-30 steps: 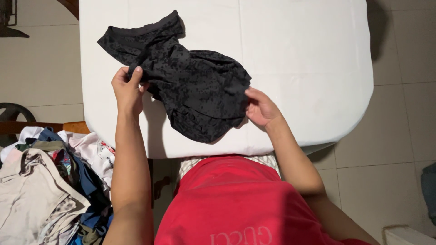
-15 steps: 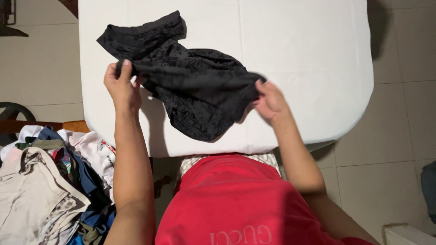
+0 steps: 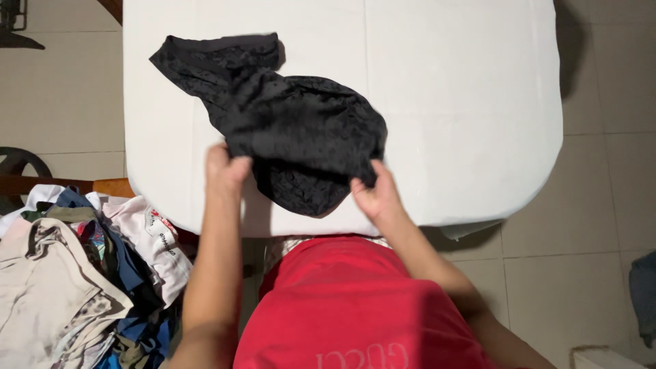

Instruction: The person takes a black patterned garment from a basket and spreads it out on a table, smoothing the fabric with their hands before folding the item into a neat rectangle.

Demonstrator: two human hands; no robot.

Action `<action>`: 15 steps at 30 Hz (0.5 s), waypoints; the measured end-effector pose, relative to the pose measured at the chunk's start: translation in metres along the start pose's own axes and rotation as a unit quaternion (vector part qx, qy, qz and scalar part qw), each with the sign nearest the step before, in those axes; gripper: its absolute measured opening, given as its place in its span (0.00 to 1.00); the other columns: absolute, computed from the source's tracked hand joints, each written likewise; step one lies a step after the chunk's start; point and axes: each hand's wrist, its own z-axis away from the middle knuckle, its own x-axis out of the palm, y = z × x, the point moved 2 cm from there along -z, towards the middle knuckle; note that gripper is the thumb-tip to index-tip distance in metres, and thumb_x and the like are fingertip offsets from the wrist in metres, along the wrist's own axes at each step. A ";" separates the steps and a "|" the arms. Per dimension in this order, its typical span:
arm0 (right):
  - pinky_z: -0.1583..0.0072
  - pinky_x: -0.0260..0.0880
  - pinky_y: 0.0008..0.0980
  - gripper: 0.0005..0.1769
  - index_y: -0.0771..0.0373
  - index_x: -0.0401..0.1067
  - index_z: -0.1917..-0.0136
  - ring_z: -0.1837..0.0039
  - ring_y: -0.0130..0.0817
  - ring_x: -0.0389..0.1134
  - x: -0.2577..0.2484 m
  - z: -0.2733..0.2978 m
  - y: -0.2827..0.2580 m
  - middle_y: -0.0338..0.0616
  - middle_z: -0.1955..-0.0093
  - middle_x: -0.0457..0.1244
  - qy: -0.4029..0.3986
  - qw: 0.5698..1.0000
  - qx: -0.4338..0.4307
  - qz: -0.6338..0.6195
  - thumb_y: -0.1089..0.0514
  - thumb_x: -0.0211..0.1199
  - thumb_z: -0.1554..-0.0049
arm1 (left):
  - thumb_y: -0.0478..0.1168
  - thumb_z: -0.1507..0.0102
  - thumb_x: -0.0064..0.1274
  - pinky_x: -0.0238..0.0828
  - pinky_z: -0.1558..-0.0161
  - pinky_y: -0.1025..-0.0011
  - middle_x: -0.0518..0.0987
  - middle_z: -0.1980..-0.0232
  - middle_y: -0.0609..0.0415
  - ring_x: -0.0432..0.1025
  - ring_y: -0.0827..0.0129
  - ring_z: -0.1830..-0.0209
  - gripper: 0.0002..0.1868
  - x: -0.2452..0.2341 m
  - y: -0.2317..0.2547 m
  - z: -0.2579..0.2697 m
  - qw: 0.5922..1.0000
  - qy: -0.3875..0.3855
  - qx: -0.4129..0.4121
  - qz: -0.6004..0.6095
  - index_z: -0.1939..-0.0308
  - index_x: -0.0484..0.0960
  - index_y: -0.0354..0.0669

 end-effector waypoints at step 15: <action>0.39 0.75 0.34 0.33 0.64 0.66 0.41 0.44 0.35 0.72 0.122 -0.102 -0.119 0.44 0.45 0.70 0.030 0.616 -0.517 0.594 0.53 0.79 0.55 | 0.51 0.32 0.47 0.72 0.38 0.57 0.81 0.53 0.49 0.75 0.57 0.51 0.19 0.126 -0.042 -0.145 0.983 -0.156 0.012 0.097 0.54 0.79 0.37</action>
